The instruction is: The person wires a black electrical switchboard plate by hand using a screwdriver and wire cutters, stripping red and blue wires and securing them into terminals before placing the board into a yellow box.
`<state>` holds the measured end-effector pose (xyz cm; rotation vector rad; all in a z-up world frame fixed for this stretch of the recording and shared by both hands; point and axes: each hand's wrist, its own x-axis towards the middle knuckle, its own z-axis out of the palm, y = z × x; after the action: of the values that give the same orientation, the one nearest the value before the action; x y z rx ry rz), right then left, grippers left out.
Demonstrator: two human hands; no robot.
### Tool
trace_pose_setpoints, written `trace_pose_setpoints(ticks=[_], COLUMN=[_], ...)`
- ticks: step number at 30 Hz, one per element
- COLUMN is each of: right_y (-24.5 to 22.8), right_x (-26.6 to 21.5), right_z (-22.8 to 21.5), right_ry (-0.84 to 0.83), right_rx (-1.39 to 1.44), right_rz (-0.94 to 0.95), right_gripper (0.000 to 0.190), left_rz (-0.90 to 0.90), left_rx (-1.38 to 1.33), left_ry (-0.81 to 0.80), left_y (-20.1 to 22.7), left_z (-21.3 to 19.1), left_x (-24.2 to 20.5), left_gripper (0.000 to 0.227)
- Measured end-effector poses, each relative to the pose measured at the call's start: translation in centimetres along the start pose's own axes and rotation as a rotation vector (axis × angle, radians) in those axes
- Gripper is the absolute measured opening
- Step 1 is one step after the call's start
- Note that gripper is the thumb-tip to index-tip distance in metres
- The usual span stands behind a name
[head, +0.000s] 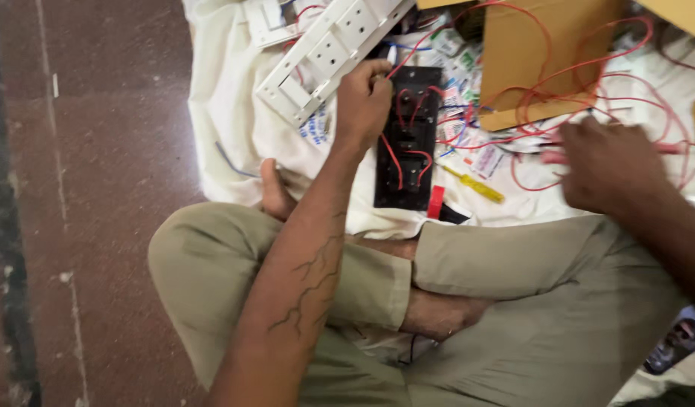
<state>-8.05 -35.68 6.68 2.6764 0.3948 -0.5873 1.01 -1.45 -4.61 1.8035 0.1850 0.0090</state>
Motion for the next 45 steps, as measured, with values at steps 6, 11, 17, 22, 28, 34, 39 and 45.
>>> trace_pose_setpoints(ticks=[6, 11, 17, 22, 28, 34, 39, 45], right_y=[3.7, 8.1, 1.4, -8.3, -11.4, -11.7, -11.8, -12.0], right_x=[-4.1, -4.4, -4.3, 0.5, 3.1, 4.1, 4.5, 4.6], right_z=[2.3, 7.4, -0.2, -6.2, -5.9, -3.5, -4.2, -4.8], right_ry=[-0.019, -0.242, -0.583, -0.516, -0.211, -0.195, -0.197, -0.155], right_rx=[0.086, 1.195, 1.872, 1.647, 1.406, 1.613, 1.475, 1.541], right_rz=[0.024, 0.091, -0.042, 0.034, 0.133, 0.072, 0.146, 0.113], right_gripper=[0.058, 0.067, 0.058, 0.033, 0.021, 0.029, 0.028, 0.022], left_rz=[0.051, -0.034, 0.109, 0.048, 0.026, 0.012, 0.009, 0.055], left_rx=[0.062, 0.059, -0.064, -0.227, -0.176, -0.199, -0.140, -0.124], left_ry=[0.076, 0.041, -0.005, -0.074, -0.036, -0.035, 0.014, -0.076], left_y=[1.3, 2.2, 1.6, 0.3, 0.1, 2.1, 3.0, 2.2], left_z=[0.4, 0.1, 0.5, 1.1, 1.3, 0.9, 0.7, 1.2], left_x=[-0.6, -0.9, -0.8, -0.5, -0.4, -0.7, -1.0, -0.7], left_gripper=[0.017, 0.014, 0.015, 0.017, 0.020, 0.020, 0.018, 0.017])
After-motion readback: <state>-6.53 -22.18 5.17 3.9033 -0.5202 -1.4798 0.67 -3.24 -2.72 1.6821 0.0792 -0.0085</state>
